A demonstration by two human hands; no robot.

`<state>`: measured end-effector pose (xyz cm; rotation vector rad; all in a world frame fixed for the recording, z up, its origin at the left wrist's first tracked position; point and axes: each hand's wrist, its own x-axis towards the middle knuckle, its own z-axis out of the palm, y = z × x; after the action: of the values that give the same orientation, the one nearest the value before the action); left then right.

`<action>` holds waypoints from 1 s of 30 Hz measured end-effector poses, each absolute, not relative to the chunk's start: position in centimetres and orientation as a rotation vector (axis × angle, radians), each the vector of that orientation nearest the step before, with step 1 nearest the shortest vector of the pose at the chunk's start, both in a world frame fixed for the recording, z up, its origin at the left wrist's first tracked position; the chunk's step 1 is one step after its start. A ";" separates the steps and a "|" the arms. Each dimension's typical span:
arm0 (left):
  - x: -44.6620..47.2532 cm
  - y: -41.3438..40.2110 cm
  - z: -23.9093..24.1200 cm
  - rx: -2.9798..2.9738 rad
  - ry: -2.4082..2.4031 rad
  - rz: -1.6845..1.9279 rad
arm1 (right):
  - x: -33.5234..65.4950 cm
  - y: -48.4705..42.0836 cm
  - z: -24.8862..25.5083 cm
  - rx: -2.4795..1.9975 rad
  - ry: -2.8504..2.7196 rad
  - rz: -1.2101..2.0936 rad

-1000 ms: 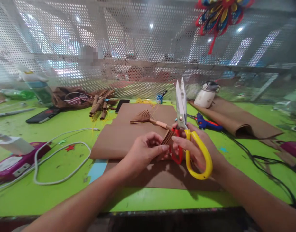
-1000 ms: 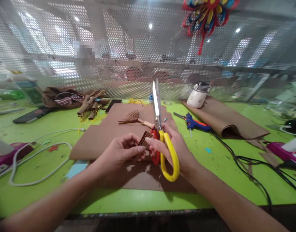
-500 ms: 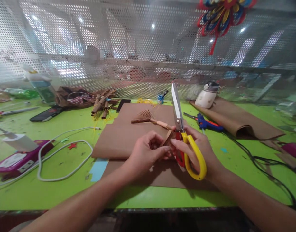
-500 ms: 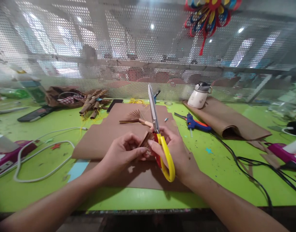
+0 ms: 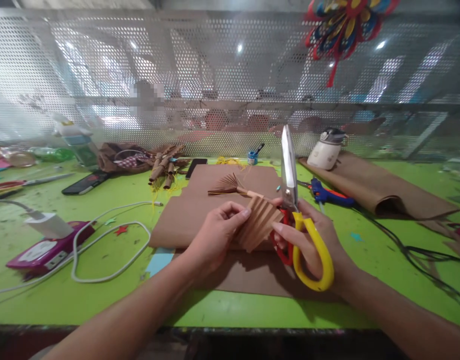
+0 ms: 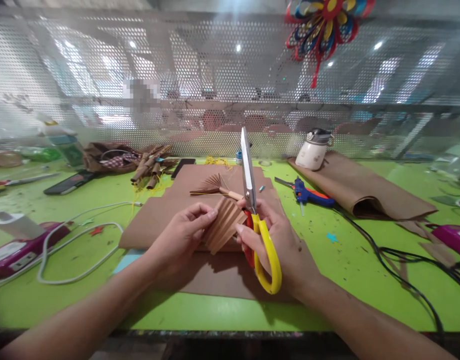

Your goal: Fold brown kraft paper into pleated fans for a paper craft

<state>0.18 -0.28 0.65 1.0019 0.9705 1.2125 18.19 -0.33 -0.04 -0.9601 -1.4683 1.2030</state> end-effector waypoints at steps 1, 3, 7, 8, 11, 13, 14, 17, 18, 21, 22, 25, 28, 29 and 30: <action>0.0 -0.1 0.7 0.978 0.971 1.240 | 18.2 -0.4 0.0 -0.954 -1.469 1.215; -0.2 0.0 0.8 0.945 0.973 1.275 | 18.2 -0.5 0.1 -0.942 -1.469 1.228; 0.0 -0.6 1.3 0.971 0.914 1.135 | 18.0 -0.5 0.1 -0.889 -1.453 1.295; 0.2 -0.8 1.5 0.993 0.884 1.073 | 18.0 -0.5 0.0 -0.875 -1.449 1.320; 0.4 -1.3 1.8 1.055 0.850 0.973 | 17.9 -0.6 -0.1 -0.860 -1.444 1.368; 0.4 -1.3 1.8 1.064 0.882 0.991 | 18.0 -0.6 -0.2 -0.872 -1.453 1.379; 0.4 -1.3 1.8 1.059 0.899 1.013 | 18.0 -0.7 -0.2 -0.880 -1.462 1.386; 0.2 -1.0 1.8 1.038 0.930 1.056 | 18.3 -0.8 -0.2 -0.889 -1.477 1.402; 0.2 -0.9 1.8 1.030 0.937 1.058 | 18.3 -0.8 -0.2 -0.890 -1.476 1.403; 0.1 -0.8 1.6 1.011 0.949 1.049 | 18.5 -0.8 -0.1 -0.899 -1.479 1.398; 0.0 -0.8 1.5 1.008 0.949 1.051 | 18.5 -0.8 0.0 -0.904 -1.483 1.392; 0.0 -0.7 1.2 1.017 0.958 1.089 | 18.5 -0.9 0.0 -0.911 -1.494 1.343; -0.1 -0.6 1.0 1.043 0.998 1.133 | 18.5 -1.0 0.0 -0.920 -1.510 1.288; -0.2 -0.6 0.9 1.052 1.015 1.144 | 18.6 -1.0 0.0 -0.924 -1.516 1.276; -0.2 -0.6 0.9 1.062 1.031 1.151 | 18.6 -1.0 0.0 -0.927 -1.519 1.266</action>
<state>-0.22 -0.60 0.88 1.0617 1.0312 1.1509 18.59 -1.04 0.00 -0.9273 -1.5194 1.2658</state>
